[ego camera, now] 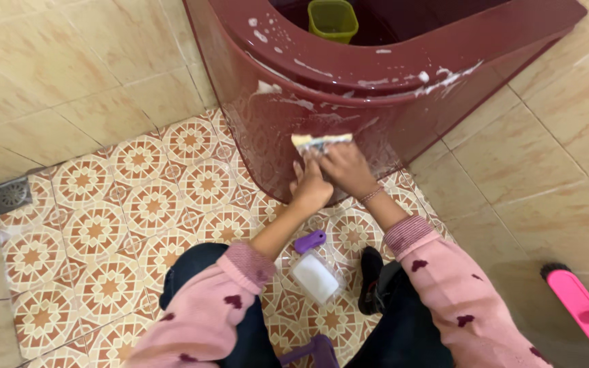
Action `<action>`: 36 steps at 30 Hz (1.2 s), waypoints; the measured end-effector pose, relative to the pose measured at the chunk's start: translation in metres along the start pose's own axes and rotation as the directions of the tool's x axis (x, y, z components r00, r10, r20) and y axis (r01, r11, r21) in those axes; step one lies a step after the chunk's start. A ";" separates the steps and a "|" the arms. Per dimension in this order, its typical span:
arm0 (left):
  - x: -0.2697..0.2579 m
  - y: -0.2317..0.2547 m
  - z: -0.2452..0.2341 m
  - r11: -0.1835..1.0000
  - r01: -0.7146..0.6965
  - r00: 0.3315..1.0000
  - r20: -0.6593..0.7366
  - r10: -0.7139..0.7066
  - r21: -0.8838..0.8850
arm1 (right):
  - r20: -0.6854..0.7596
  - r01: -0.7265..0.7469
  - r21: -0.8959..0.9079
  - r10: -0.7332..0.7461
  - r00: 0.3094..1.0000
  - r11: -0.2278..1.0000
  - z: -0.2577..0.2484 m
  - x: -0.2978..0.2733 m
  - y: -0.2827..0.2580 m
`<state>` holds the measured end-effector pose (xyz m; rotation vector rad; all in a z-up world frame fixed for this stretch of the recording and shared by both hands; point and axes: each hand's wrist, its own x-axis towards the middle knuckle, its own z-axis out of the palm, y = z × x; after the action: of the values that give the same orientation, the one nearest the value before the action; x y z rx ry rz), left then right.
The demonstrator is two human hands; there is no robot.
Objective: The person scrubs the exterior of a maroon washing machine with a purple brush and then applies soap with a sponge. The person is sitting on a small stool on the floor during the task.
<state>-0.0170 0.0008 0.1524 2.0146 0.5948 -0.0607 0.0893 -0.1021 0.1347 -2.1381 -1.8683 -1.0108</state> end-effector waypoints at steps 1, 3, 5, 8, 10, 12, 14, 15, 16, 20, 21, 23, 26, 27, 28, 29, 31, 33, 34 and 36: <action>0.001 -0.004 0.004 0.999 0.043 0.999 -0.002 -0.043 -0.018 | 0.006 0.021 -0.019 -0.021 1.000 1.000 0.002 -0.001 -0.003; -0.004 -0.005 0.010 1.000 0.009 0.997 -0.074 -0.011 -0.018 | 0.017 0.064 -0.061 -0.063 0.998 0.996 0.001 0.004 -0.005; -0.013 0.003 0.012 0.989 -0.141 0.969 -0.200 0.145 0.033 | -0.018 -0.019 -0.017 0.018 1.000 1.000 -0.009 0.015 0.001; -0.022 0.017 -0.005 0.859 -0.452 0.753 -0.414 0.512 0.242 | -0.183 -0.205 -0.044 0.194 0.964 0.978 -0.031 0.031 0.011; -0.027 0.028 -0.017 0.842 -0.461 0.733 -0.414 0.539 0.280 | -0.264 -0.273 -0.092 0.241 0.934 0.958 -0.042 0.041 0.013; -0.029 0.038 -0.026 0.851 -0.451 0.750 -0.402 0.525 0.271 | -0.273 -0.270 -0.161 0.219 0.937 0.949 -0.049 0.047 0.010; -0.031 0.046 -0.025 0.886 -0.417 0.801 -0.379 0.464 0.203 | -0.261 -0.228 -0.117 0.191 0.946 0.967 -0.049 0.054 0.008; -0.031 0.049 -0.023 0.885 -0.432 0.783 -0.414 0.463 0.172 | -0.255 -0.207 -0.097 0.177 0.951 0.974 -0.049 0.055 0.008; -0.031 0.051 -0.020 0.883 -0.448 0.766 -0.449 0.461 0.141 | -0.257 -0.196 -0.121 0.160 0.953 0.973 -0.049 0.055 0.010; -0.028 0.060 -0.004 0.838 -0.517 0.686 -0.501 0.528 0.175 | -0.270 -0.199 -0.143 0.155 0.950 0.970 -0.046 0.036 0.026; -0.030 0.063 0.000 0.802 -0.548 0.665 -0.458 0.591 0.239 | -0.278 -0.208 -0.129 0.166 0.946 0.970 -0.044 0.027 0.034; -0.037 0.073 0.004 0.714 -0.603 0.615 -0.362 0.700 0.356 | -0.329 -0.273 -0.088 0.231 0.916 0.958 -0.042 0.010 0.062; -0.039 0.092 0.000 0.748 -0.482 0.811 -0.090 0.577 0.456 | -0.392 -0.361 -0.079 0.304 0.868 0.929 -0.045 -0.013 0.088; -0.040 0.095 0.000 0.746 -0.481 0.811 -0.091 0.578 0.460 | -0.410 -0.392 -0.083 0.327 0.851 0.916 -0.048 -0.019 0.091; -0.039 0.097 0.000 0.745 -0.479 0.811 -0.091 0.578 0.465 | -0.411 -0.399 -0.070 0.338 0.847 0.914 -0.049 -0.019 0.090; -0.038 0.097 -0.001 0.740 -0.478 0.810 -0.087 0.579 0.474 | -0.413 -0.411 -0.055 0.354 0.839 0.910 -0.049 -0.014 0.085; -0.032 0.096 0.002 0.770 -0.439 0.789 -0.212 0.577 0.463 | -0.397 -0.381 -0.040 0.336 0.854 0.924 -0.054 0.000 0.074; -0.024 0.094 0.002 0.758 -0.476 0.675 -0.368 0.640 0.446 | -0.363 -0.296 -0.038 0.262 0.894 0.955 -0.065 0.020 0.060; -0.021 0.091 -0.003 0.726 -0.529 0.562 -0.459 0.688 0.441 | -0.344 -0.276 0.015 0.264 0.901 0.961 -0.070 0.034 0.050; -0.020 0.087 -0.017 0.707 -0.540 0.487 -0.516 0.704 0.456 | -0.335 -0.277 0.082 0.288 0.897 0.957 -0.086 0.060 0.035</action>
<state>-0.0002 -0.0262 0.2371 2.3606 0.2145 1.1532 0.0884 -0.1030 0.2450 -1.9810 -1.3587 -1.1837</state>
